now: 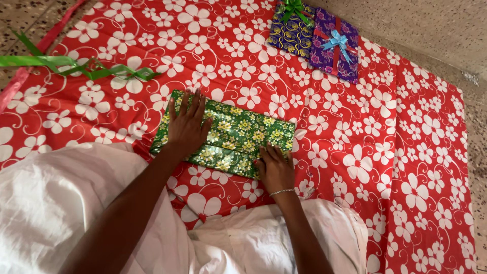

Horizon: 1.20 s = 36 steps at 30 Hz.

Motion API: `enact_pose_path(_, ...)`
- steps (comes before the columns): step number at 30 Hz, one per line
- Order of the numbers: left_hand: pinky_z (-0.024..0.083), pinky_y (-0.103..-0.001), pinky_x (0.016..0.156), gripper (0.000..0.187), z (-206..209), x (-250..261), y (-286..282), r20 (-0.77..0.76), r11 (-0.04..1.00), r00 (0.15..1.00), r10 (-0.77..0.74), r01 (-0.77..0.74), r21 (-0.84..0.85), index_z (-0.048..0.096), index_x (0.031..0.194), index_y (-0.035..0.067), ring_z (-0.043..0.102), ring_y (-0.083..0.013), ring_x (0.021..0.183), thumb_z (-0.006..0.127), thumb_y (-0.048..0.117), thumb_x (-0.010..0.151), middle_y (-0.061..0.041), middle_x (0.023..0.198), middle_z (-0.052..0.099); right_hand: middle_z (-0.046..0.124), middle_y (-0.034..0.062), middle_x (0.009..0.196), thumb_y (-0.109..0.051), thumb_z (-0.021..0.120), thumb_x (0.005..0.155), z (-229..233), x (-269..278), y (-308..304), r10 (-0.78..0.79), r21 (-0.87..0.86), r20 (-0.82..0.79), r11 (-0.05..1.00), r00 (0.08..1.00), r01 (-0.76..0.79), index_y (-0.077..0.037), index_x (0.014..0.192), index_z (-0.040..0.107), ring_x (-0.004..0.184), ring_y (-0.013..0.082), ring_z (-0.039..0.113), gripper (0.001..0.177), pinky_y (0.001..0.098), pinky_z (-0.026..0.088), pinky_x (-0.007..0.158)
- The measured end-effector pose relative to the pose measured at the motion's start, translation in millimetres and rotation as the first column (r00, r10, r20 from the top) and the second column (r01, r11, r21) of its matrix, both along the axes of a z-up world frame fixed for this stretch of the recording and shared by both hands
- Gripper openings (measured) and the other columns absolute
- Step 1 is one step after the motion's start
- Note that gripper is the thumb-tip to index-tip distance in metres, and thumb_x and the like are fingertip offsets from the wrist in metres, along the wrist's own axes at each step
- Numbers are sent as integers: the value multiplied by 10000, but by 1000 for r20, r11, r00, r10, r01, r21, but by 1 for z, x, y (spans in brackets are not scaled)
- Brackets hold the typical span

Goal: The person wraps a rectangular gift with green floral wrapping paper, folds the edges, and secures the package with tape. They then tie a red ribbon around the wrapped gift.

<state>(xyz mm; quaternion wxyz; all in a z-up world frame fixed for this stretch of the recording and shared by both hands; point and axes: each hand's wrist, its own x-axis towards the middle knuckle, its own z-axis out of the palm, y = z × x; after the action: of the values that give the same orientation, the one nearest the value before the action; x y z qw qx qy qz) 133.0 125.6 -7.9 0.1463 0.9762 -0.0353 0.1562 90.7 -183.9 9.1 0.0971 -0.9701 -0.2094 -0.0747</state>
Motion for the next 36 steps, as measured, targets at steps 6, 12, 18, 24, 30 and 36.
enact_pose_path(6,-7,-620,1220,732,-4,22,8,-118,997,992,38,-30,68,279,1591,59,96,-339,1571,328,527,1031,-132,1677,233,694,76,1257,-388,629,932,22,-21,4,29,-55,-7,998,1000,-29,-124,1150,721,1208,268,618,355,551,363,1077)
enact_pose_path(12,-7,-611,1228,724,-13,25,-2,-86,992,996,-17,28,125,283,1605,96,101,-337,1567,313,529,1026,-120,1679,234,714,122,732,-425,618,994,54,-10,-18,-61,-47,-261,998,963,51,-76,826,758,727,303,704,412,418,531,860)
enact_pose_path(18,13,-599,1218,717,-8,34,-38,-142,976,976,-166,183,118,266,1590,111,102,-309,1561,273,554,1026,-91,1689,204,802,64,846,-336,540,1013,42,25,-47,-129,528,-323,797,938,291,-57,951,772,704,168,776,368,300,571,630)
enact_pose_path(24,46,-620,1221,721,-3,32,-91,-93,946,947,-306,314,79,305,1574,57,150,-331,1556,277,546,1044,-109,1670,265,792,121,876,-328,492,1058,15,51,-67,-308,553,-290,719,906,421,-38,1055,767,759,211,757,399,326,554,706)
enact_pose_path(30,65,-625,1241,718,1,27,-120,-80,933,931,-356,359,19,337,1576,45,240,-333,1533,326,536,1051,-111,1626,342,785,143,988,-346,522,1023,-9,80,-83,-349,622,-295,637,890,456,-14,1085,752,933,237,751,409,356,549,841)
enact_pose_path(36,98,-622,1228,683,2,21,-129,-39,913,914,-403,405,58,355,1558,57,271,-329,1507,371,500,1038,-106,1634,342,751,151,1122,-330,484,1073,-7,86,-65,-318,489,-45,820,947,298,-45,1259,667,1032,278,733,387,396,551,922)
